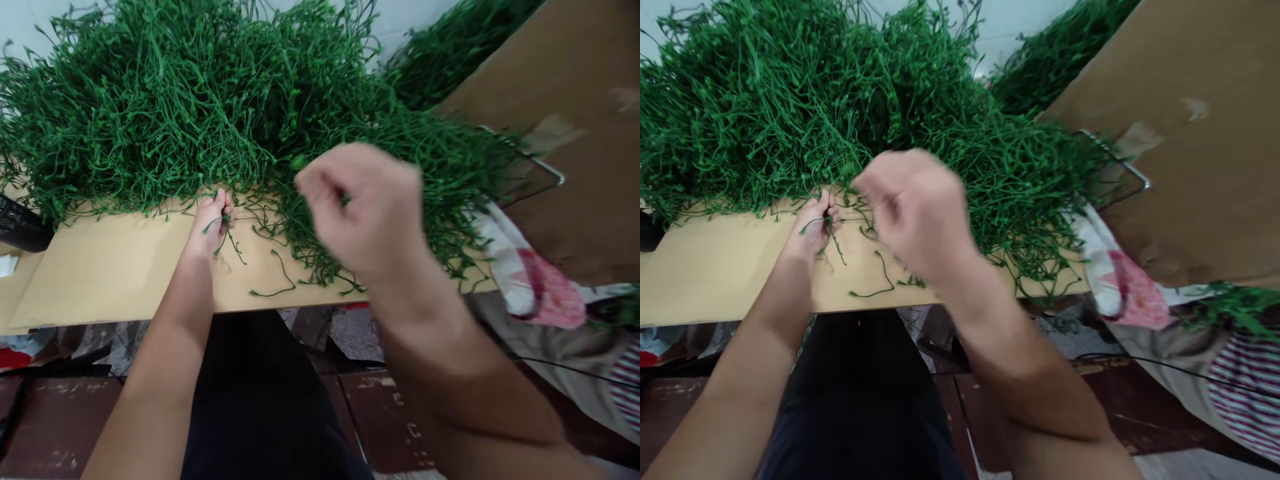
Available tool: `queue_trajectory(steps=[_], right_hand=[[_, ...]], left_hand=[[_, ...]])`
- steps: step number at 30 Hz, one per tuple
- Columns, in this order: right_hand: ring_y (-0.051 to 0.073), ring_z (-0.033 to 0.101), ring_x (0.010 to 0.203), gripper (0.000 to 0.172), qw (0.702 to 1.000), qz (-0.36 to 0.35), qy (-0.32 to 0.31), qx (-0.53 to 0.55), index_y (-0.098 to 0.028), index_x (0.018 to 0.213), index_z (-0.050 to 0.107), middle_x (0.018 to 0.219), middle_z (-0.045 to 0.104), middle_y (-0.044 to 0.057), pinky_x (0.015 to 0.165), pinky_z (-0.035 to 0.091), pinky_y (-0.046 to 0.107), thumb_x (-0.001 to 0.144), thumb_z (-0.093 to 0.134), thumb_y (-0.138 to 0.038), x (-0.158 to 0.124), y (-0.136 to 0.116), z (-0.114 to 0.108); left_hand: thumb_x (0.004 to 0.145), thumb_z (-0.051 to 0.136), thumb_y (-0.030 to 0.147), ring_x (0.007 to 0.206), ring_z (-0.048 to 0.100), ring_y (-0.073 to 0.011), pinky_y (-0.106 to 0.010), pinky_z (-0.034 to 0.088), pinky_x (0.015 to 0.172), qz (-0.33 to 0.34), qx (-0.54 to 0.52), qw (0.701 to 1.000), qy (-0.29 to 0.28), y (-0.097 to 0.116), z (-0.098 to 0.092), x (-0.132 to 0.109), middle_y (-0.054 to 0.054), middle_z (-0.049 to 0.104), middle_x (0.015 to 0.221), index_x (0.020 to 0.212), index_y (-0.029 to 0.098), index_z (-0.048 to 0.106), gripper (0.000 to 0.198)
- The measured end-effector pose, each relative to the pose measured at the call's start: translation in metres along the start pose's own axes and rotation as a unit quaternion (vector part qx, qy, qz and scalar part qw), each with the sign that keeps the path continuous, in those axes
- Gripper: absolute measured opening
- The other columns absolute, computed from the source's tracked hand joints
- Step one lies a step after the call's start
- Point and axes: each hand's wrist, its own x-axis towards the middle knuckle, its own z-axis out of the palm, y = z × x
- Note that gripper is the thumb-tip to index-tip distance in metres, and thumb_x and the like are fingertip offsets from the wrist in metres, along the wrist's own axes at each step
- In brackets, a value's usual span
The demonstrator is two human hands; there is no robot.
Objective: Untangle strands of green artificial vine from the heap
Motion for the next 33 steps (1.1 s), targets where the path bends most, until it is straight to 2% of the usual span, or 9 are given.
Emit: queue_trajectory(steps=[2,5,8,12,15,19,23,29,33], right_hand=[[0.023,0.057,0.083,0.018,0.985,0.148,0.005,-0.094,-0.020,0.077,0.058,0.079,0.060,0.010,0.081,0.044,0.043,0.085,0.046,-0.031,0.006,0.037,-0.011],[0.036,0.044,0.115,0.044,0.966,0.206,0.022,-0.157,-0.012,0.114,0.053,0.115,0.052,0.021,0.096,0.032,0.055,0.077,0.059,-0.035,0.004,0.073,-0.010],[0.038,0.034,0.122,0.056,0.978,0.158,-0.010,-0.139,-0.010,0.121,0.050,0.128,0.042,0.021,0.100,0.027,0.057,0.072,0.065,-0.033,-0.007,0.064,0.015],[0.028,0.044,0.109,0.029,0.992,0.009,-0.127,0.009,-0.018,0.106,0.060,0.116,0.052,0.014,0.094,0.037,0.049,0.078,0.059,-0.026,-0.012,0.017,0.069],[0.024,0.047,0.098,0.023,0.986,-0.030,-0.157,0.045,-0.015,0.101,0.060,0.107,0.056,0.013,0.087,0.040,0.041,0.082,0.049,-0.017,-0.005,-0.003,0.094],[0.018,0.050,0.085,0.021,0.983,0.008,-0.160,0.090,-0.015,0.090,0.060,0.092,0.059,0.009,0.078,0.040,0.032,0.085,0.039,-0.016,0.005,0.000,0.095],[0.013,0.048,0.071,0.023,0.977,0.026,-0.133,0.166,-0.017,0.081,0.056,0.075,0.056,0.004,0.069,0.039,0.026,0.089,0.035,-0.022,-0.004,0.003,0.091],[0.015,0.043,0.066,0.022,0.988,-0.058,-0.086,0.111,-0.018,0.063,0.047,0.065,0.054,0.005,0.066,0.037,0.029,0.083,0.037,-0.017,-0.032,-0.012,0.099],[0.014,0.044,0.063,0.017,0.976,-0.161,-0.053,0.139,-0.018,0.065,0.051,0.064,0.056,0.003,0.064,0.038,0.028,0.078,0.042,-0.011,-0.044,-0.034,0.081]], left_hand=[[0.091,0.037,0.027,0.038,0.033,-0.0031,-0.016,0.027,0.041,-0.002,0.009,1.000,-0.021,-0.001,0.000,-0.001,0.007,0.034,0.045,0.061,0.016,0.039,0.032],[0.090,0.040,0.026,0.036,0.034,-0.0031,-0.016,0.028,0.041,-0.006,0.011,1.000,-0.018,-0.001,0.001,0.002,0.007,0.036,0.043,0.060,0.016,0.040,0.031],[0.090,0.041,0.025,0.036,0.035,-0.0032,-0.016,0.028,0.041,-0.003,0.021,1.000,-0.019,-0.001,0.004,0.004,0.007,0.037,0.043,0.060,0.016,0.042,0.031],[0.086,0.045,0.018,0.039,0.038,-0.0029,-0.016,0.029,0.042,0.026,0.013,0.999,-0.030,-0.003,0.005,0.001,0.006,0.040,0.046,0.058,0.015,0.043,0.028],[0.081,0.042,0.004,0.044,0.043,-0.0035,-0.016,0.032,0.045,0.046,-0.025,0.997,-0.051,-0.006,0.000,0.000,0.005,0.044,0.049,0.058,0.014,0.042,0.025],[0.076,0.048,0.004,0.045,0.044,-0.0042,-0.017,0.033,0.047,0.033,-0.005,0.998,-0.059,-0.009,-0.007,0.007,0.005,0.044,0.049,0.055,0.013,0.045,0.023],[0.085,0.046,0.014,0.041,0.039,-0.0050,-0.018,0.031,0.043,0.006,0.013,0.999,-0.037,-0.003,-0.003,0.008,0.004,0.043,0.043,0.053,0.016,0.046,0.032],[0.091,0.035,0.018,0.032,0.026,-0.0013,-0.015,0.021,0.039,-0.056,0.072,0.995,0.028,0.005,0.015,-0.001,0.007,0.030,0.034,0.050,0.015,0.038,0.041],[0.091,0.038,0.023,0.032,0.026,-0.0010,-0.014,0.019,0.037,-0.009,0.048,0.995,0.092,0.000,0.014,0.003,0.010,0.029,0.041,0.061,0.017,0.036,0.030]])
